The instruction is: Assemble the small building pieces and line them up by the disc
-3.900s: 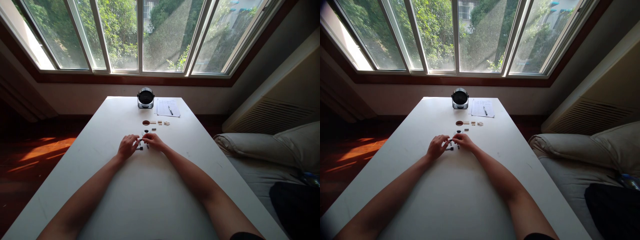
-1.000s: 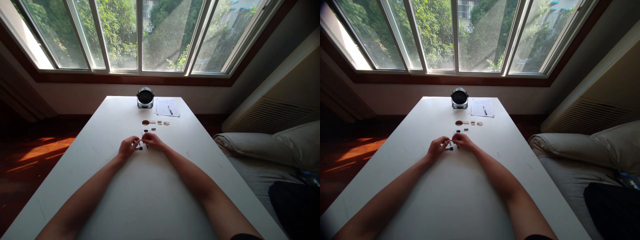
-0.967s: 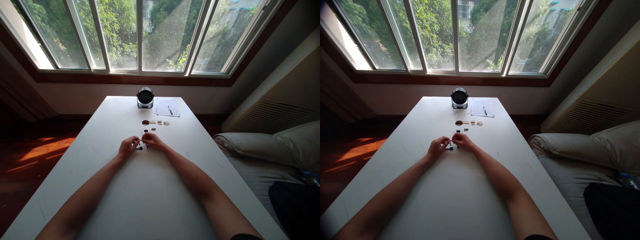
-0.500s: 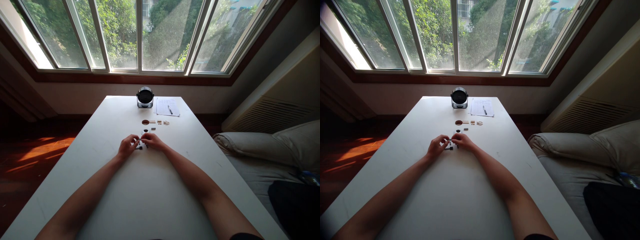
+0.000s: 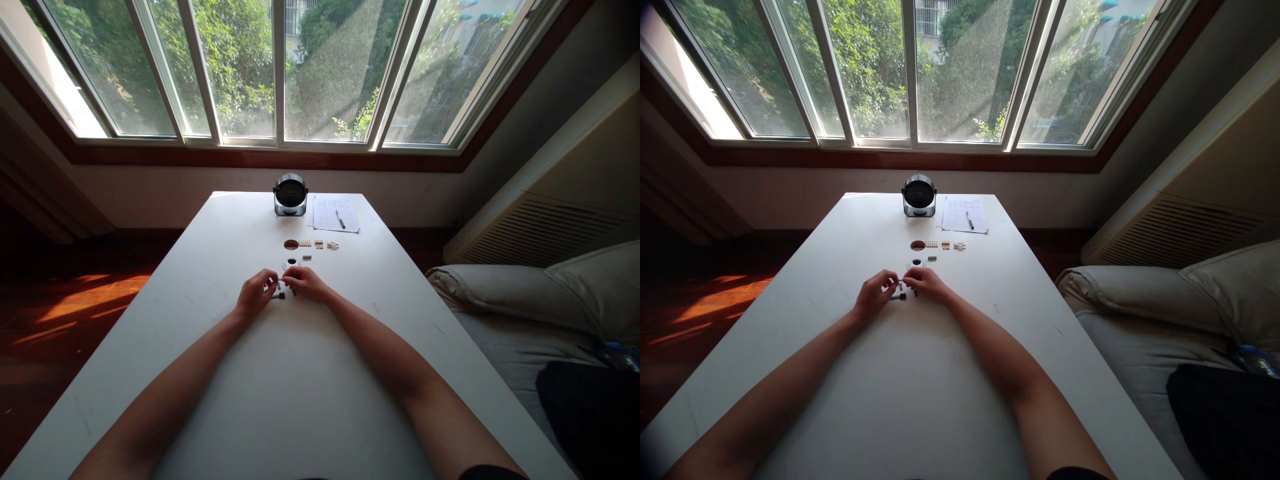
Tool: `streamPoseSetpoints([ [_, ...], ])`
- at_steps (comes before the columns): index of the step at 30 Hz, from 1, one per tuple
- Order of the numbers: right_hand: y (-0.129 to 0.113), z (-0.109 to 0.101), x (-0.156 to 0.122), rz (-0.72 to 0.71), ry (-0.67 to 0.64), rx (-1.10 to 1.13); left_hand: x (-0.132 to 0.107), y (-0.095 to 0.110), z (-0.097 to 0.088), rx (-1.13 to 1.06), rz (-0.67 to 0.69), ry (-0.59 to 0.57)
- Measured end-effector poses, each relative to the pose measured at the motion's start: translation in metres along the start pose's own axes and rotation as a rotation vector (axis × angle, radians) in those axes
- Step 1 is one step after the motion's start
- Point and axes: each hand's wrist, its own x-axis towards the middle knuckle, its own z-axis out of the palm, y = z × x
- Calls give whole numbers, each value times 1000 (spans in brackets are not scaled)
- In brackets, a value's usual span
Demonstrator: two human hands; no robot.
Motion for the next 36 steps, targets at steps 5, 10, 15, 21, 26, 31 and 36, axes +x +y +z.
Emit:
streamPoseSetpoints([
  [5,-1,0,0,-8,8,-29,0,3,-1,11,25,-18],
  [10,3,1,1,17,47,-6,0,5,-3,-22,-37,-33],
  [15,6,2,1,14,37,30,1,3,-4,-23,-110,-25],
  [21,4,3,-1,-47,100,-76,2,-1,-2,-66,-151,-73],
  [26,-3,4,-2,-99,127,-153,3,-2,-1,-209,-190,-81],
  [31,-4,6,-2,-71,123,-160,3,-3,-1,-299,-211,-60],
  [36,0,6,-2,-47,101,-178,3,-4,1,-237,-186,-27],
])
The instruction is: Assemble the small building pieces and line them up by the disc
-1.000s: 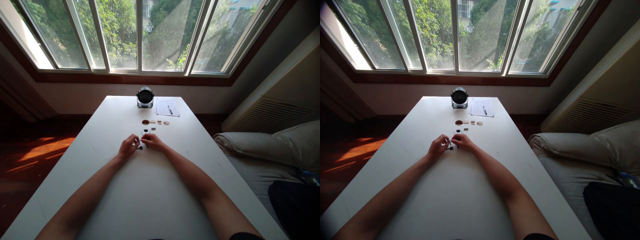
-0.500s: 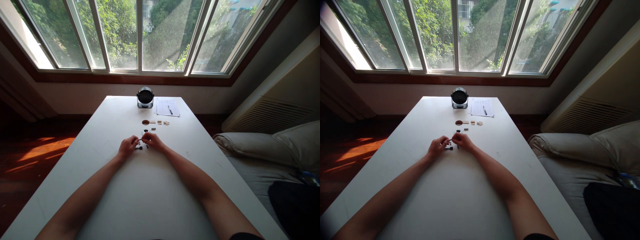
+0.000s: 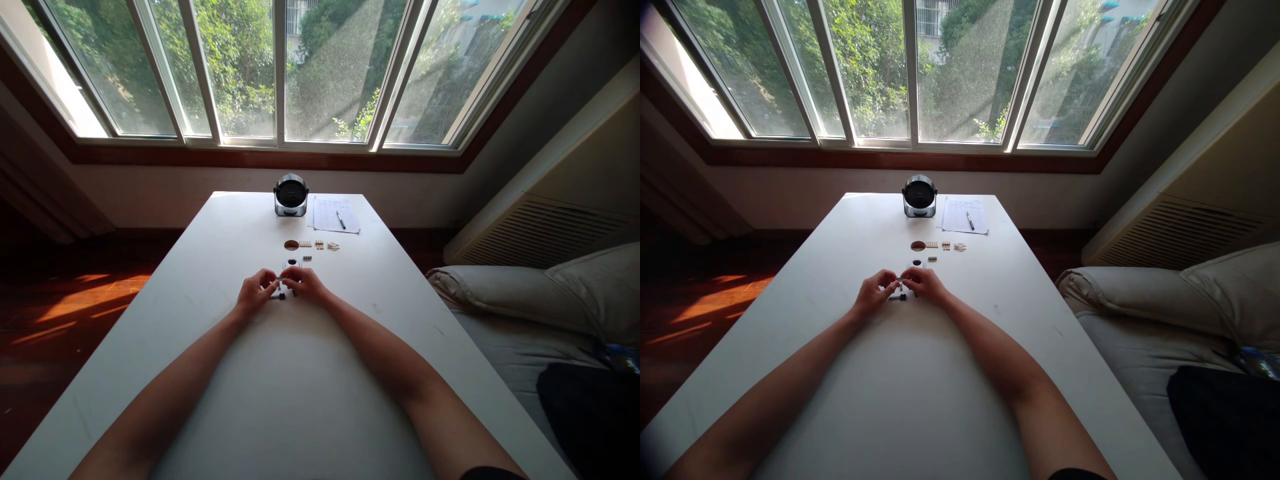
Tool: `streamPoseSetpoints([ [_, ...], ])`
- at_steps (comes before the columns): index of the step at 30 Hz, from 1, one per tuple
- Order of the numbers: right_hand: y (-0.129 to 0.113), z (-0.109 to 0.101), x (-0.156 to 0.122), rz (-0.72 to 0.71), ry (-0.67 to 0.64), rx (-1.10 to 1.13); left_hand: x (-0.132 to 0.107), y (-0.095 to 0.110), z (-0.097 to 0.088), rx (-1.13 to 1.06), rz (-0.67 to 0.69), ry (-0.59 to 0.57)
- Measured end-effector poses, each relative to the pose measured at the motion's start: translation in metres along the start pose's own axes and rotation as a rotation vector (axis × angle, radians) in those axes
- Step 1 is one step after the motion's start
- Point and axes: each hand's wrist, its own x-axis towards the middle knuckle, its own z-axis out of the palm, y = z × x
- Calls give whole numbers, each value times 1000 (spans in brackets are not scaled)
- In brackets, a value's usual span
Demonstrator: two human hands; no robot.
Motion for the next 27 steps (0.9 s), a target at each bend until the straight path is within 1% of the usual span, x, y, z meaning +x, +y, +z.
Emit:
streamPoseSetpoints([
  [8,3,1,1,-21,14,-33,-1,1,1,4,16,3],
  [20,0,1,0,-38,6,-80,-1,0,2,-70,-26,-15],
  [27,-1,0,-1,-70,-2,-107,1,2,0,-131,-51,-69],
])
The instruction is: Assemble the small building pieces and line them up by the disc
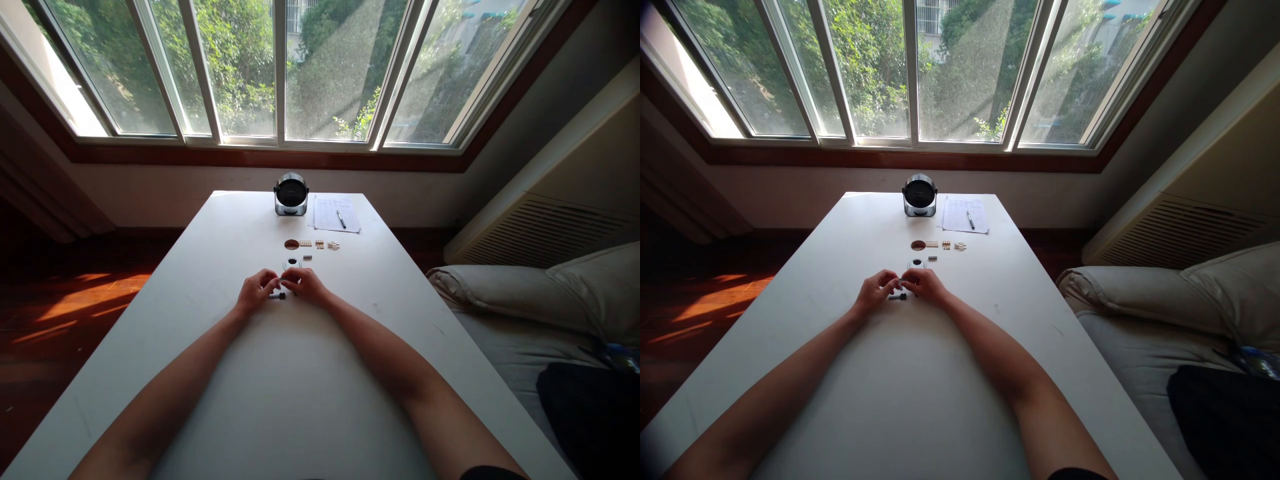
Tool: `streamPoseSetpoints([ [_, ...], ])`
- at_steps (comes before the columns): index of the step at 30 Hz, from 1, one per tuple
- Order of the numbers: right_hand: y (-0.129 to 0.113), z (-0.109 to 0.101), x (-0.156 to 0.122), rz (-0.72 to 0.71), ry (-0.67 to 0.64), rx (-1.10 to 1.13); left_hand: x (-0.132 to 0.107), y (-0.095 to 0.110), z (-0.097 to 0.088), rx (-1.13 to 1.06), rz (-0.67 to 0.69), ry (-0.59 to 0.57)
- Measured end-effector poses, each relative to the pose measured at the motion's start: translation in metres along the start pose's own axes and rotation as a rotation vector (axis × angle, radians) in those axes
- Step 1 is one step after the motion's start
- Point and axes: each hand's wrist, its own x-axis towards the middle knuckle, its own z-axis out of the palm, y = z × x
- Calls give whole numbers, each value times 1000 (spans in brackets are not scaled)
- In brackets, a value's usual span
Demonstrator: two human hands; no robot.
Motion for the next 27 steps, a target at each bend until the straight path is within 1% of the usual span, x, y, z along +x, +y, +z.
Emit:
streamPoseSetpoints([
  [5,0,1,0,18,17,-5,-1,1,0,49,-13,4],
  [16,-1,-3,0,49,18,40,-3,4,-2,196,64,66],
  [20,1,-4,1,74,9,73,-3,5,-2,200,75,71],
  [27,3,-4,1,44,-8,85,-3,6,-1,164,86,68],
])
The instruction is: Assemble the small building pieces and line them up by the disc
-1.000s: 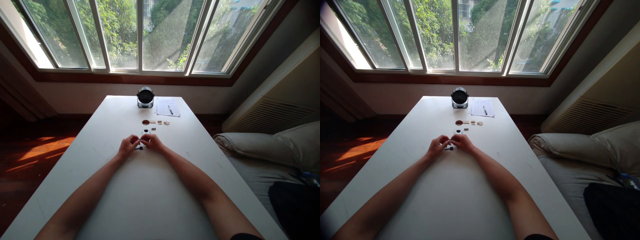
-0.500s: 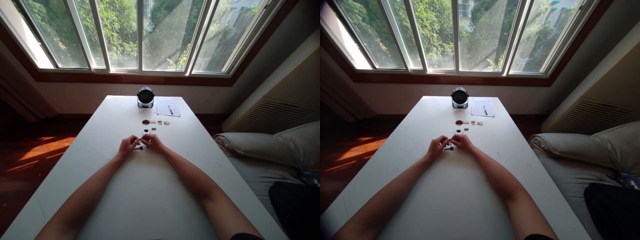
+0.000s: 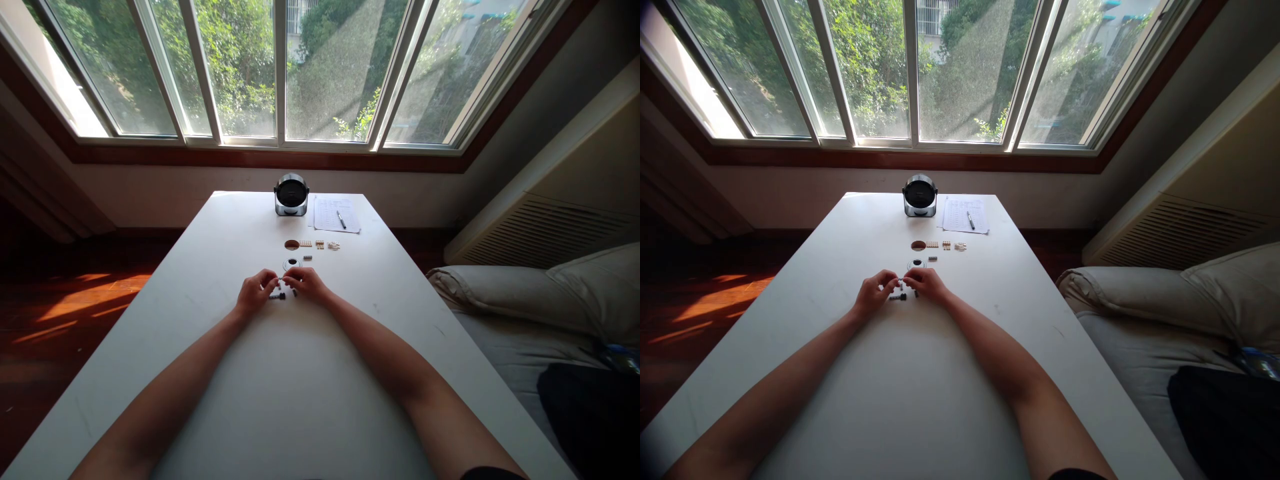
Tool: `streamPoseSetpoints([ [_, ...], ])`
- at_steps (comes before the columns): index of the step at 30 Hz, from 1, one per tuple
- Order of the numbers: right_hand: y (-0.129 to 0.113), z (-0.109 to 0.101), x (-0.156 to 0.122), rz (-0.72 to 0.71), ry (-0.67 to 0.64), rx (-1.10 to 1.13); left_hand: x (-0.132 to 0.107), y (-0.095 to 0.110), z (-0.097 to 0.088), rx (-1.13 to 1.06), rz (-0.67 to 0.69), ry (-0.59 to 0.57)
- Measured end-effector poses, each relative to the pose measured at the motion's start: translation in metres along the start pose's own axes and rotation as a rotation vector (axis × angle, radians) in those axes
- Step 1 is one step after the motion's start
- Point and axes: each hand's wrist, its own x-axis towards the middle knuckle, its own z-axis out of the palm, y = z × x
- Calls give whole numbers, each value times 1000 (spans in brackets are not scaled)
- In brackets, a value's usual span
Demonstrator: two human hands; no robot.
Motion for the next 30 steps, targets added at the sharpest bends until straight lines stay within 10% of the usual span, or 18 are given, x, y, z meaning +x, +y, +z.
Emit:
streamPoseSetpoints([
  [19,19,-14,4,-233,64,-354,0,1,2,126,-14,-8],
  [30,68,-80,3,68,170,-663,0,0,3,180,-20,-15],
])
